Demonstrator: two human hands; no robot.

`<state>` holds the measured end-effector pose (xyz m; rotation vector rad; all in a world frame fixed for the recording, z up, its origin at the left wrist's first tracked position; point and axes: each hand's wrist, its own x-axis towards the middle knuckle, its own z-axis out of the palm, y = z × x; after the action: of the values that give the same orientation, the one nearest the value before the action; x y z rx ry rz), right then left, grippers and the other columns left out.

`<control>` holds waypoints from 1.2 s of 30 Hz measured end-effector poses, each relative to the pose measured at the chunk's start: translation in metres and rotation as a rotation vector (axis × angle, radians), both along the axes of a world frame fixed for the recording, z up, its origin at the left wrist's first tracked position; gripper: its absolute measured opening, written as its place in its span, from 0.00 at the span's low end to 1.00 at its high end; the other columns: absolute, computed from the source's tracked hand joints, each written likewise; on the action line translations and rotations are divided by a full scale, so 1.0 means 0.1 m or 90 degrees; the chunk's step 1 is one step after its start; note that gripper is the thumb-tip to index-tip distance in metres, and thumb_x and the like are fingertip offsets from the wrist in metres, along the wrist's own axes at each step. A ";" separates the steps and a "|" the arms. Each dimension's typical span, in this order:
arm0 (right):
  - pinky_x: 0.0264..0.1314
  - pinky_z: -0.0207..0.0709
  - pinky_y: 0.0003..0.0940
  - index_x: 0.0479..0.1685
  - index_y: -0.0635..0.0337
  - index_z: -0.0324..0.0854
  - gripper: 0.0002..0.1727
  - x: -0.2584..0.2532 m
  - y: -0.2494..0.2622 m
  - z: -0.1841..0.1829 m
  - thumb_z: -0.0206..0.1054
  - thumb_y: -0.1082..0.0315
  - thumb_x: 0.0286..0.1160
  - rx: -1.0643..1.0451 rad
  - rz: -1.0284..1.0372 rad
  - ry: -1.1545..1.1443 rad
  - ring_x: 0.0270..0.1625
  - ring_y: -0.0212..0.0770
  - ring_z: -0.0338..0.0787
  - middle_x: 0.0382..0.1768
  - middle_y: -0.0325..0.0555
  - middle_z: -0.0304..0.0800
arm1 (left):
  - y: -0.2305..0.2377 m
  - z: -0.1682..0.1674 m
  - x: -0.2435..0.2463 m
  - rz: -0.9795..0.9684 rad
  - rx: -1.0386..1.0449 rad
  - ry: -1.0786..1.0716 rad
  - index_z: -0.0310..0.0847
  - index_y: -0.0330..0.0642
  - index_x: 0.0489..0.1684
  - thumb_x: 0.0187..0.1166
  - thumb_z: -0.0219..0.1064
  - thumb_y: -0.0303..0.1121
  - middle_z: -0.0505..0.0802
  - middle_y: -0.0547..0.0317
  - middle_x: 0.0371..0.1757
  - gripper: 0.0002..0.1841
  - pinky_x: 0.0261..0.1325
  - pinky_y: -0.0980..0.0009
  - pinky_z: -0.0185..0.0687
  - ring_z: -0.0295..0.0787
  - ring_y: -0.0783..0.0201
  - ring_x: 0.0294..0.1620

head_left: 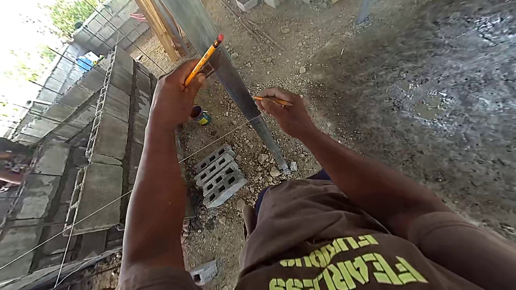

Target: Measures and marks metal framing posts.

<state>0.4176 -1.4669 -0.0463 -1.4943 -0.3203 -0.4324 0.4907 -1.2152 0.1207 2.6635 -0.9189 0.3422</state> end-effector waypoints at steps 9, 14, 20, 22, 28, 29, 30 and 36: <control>0.60 0.89 0.36 0.62 0.65 0.86 0.15 0.11 0.12 0.14 0.61 0.68 0.86 0.034 -0.057 -0.092 0.54 0.37 0.94 0.52 0.47 0.95 | -0.02 0.02 -0.02 -0.002 0.006 -0.010 0.79 0.51 0.74 0.91 0.57 0.47 0.92 0.58 0.44 0.20 0.45 0.62 0.83 0.86 0.67 0.36; 0.62 0.88 0.34 0.61 0.68 0.86 0.14 0.26 0.23 0.30 0.61 0.71 0.85 0.081 -0.130 -0.171 0.57 0.37 0.93 0.55 0.49 0.94 | -0.02 0.03 -0.02 -0.008 0.008 -0.017 0.80 0.49 0.72 0.91 0.56 0.49 0.91 0.56 0.43 0.20 0.44 0.61 0.82 0.85 0.65 0.35; 0.61 0.88 0.35 0.59 0.70 0.86 0.13 0.42 0.33 0.44 0.63 0.72 0.83 0.121 -0.143 -0.194 0.57 0.39 0.93 0.54 0.52 0.94 | -0.04 0.04 0.00 -0.009 0.012 -0.025 0.81 0.48 0.69 0.91 0.57 0.50 0.90 0.54 0.41 0.21 0.41 0.59 0.81 0.84 0.63 0.33; 0.64 0.88 0.38 0.59 0.70 0.86 0.13 0.44 0.35 0.45 0.63 0.72 0.83 0.124 -0.131 -0.200 0.59 0.41 0.93 0.55 0.53 0.94 | -0.03 0.04 0.01 -0.013 0.014 -0.028 0.81 0.48 0.70 0.91 0.57 0.50 0.91 0.53 0.42 0.21 0.43 0.59 0.81 0.85 0.62 0.34; 0.64 0.89 0.40 0.59 0.70 0.86 0.13 0.46 0.40 0.43 0.63 0.73 0.84 0.123 -0.127 -0.206 0.60 0.43 0.94 0.55 0.53 0.95 | -0.01 0.02 0.02 -0.030 -0.007 -0.031 0.81 0.48 0.70 0.90 0.58 0.49 0.90 0.55 0.40 0.20 0.41 0.63 0.80 0.83 0.65 0.33; 0.64 0.89 0.39 0.59 0.69 0.86 0.13 0.45 0.40 0.44 0.63 0.73 0.84 0.121 -0.125 -0.204 0.60 0.42 0.94 0.55 0.53 0.95 | 0.00 0.02 0.01 -0.031 -0.010 -0.022 0.81 0.49 0.71 0.90 0.58 0.48 0.91 0.55 0.42 0.20 0.43 0.64 0.81 0.83 0.66 0.34; 0.65 0.89 0.38 0.59 0.69 0.86 0.13 0.44 0.40 0.45 0.63 0.73 0.84 0.118 -0.123 -0.201 0.60 0.41 0.93 0.55 0.52 0.95 | 0.01 0.02 0.00 -0.029 -0.016 -0.013 0.81 0.50 0.72 0.90 0.58 0.48 0.91 0.56 0.44 0.20 0.44 0.64 0.82 0.84 0.67 0.35; 0.64 0.88 0.36 0.60 0.70 0.86 0.13 0.40 0.40 0.49 0.63 0.74 0.83 0.117 -0.115 -0.181 0.60 0.41 0.94 0.56 0.53 0.95 | 0.25 -0.06 -0.07 -0.059 -0.113 0.026 0.82 0.44 0.72 0.90 0.60 0.45 0.93 0.55 0.52 0.20 0.53 0.71 0.85 0.89 0.71 0.45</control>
<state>0.4576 -1.4264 0.0024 -1.2868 -0.3604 -0.8019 0.4839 -1.1907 0.1145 2.4488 -0.9494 0.3297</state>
